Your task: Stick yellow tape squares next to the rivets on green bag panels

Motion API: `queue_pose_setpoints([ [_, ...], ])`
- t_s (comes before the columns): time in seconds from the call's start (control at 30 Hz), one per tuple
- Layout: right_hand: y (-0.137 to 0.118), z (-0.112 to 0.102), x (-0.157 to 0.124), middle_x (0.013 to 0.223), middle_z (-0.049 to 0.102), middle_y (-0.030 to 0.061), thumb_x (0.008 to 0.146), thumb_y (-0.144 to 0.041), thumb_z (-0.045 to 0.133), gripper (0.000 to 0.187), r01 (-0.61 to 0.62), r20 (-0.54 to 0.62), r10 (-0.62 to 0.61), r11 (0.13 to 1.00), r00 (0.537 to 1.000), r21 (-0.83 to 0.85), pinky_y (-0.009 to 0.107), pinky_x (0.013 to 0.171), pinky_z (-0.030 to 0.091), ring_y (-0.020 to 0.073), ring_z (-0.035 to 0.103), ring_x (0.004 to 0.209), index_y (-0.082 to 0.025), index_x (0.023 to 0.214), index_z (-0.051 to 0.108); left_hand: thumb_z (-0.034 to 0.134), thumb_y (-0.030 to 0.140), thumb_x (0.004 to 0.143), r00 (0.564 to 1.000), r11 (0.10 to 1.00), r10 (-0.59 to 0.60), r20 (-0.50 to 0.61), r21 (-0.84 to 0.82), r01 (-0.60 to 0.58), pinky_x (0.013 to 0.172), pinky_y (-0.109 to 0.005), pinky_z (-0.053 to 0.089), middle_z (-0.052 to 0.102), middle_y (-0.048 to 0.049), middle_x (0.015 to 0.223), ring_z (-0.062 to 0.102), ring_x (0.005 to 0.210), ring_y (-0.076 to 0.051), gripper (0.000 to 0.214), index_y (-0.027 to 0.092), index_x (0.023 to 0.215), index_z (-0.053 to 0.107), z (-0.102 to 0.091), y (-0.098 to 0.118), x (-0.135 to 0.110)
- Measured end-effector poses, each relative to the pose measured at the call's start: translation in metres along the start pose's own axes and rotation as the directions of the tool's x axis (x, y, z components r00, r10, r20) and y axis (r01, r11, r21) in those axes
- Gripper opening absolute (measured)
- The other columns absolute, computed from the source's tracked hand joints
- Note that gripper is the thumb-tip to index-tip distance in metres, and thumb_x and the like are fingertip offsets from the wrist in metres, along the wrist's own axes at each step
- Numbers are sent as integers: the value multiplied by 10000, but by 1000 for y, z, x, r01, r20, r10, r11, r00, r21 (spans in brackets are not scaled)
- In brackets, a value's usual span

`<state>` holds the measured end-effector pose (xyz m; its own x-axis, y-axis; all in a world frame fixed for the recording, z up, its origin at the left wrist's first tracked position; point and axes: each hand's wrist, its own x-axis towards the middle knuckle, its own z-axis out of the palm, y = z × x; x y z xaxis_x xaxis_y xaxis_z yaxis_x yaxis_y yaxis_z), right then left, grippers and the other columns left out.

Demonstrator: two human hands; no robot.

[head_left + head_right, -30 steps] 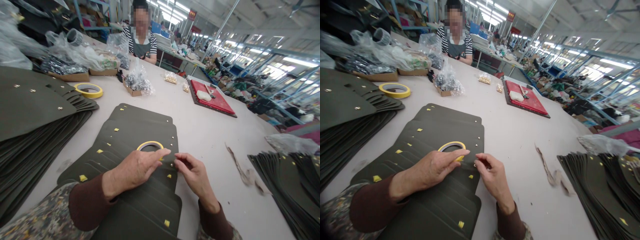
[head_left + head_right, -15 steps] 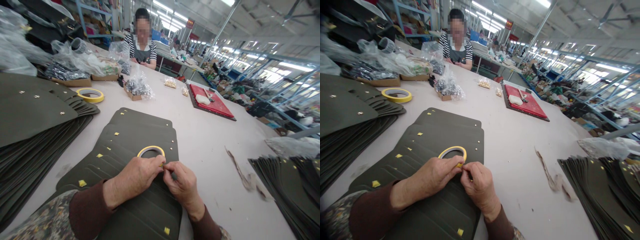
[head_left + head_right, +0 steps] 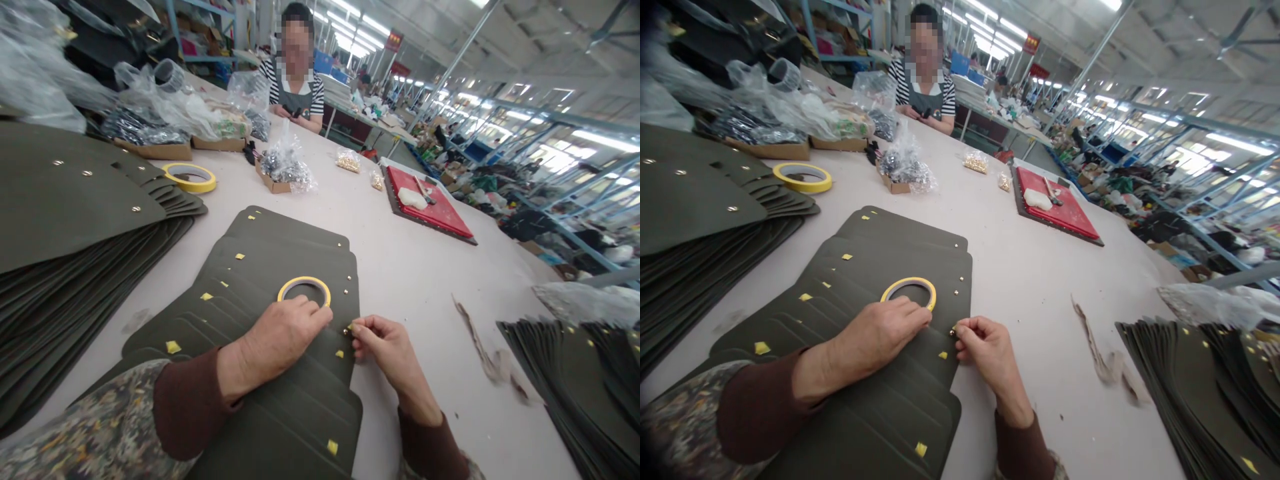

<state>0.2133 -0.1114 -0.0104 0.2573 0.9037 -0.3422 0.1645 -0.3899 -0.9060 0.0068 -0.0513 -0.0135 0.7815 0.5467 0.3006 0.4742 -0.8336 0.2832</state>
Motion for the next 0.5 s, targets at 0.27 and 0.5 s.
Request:
queue_pose_setpoints([
  [0.27, 10, -4, -2, 562, 598, -13, 780, -388, 636, 247, 45, 42, -35, 961, 998, -274, 211, 482, 467, 102, 541, 495, -152, 761, 702, 513, 142, 917, 996, 999, 19, 92, 41, -23, 677, -354, 416, 576, -15, 842, 505, 783, -218, 71, 209, 903, 532, -3, -3, 2],
  [0.5, 4, 5, -4, 571, 612, -3, 806, -299, 567, 190, 214, 30, -231, 836, 973, -505, 219, 473, 420, 117, 525, 496, -183, 730, 698, 515, 143, 914, 995, 999, 16, 102, 27, -19, 682, -360, 400, 566, -15, 854, 494, 794, -222, 72, 214, 908, 521, 2, -2, 1],
])
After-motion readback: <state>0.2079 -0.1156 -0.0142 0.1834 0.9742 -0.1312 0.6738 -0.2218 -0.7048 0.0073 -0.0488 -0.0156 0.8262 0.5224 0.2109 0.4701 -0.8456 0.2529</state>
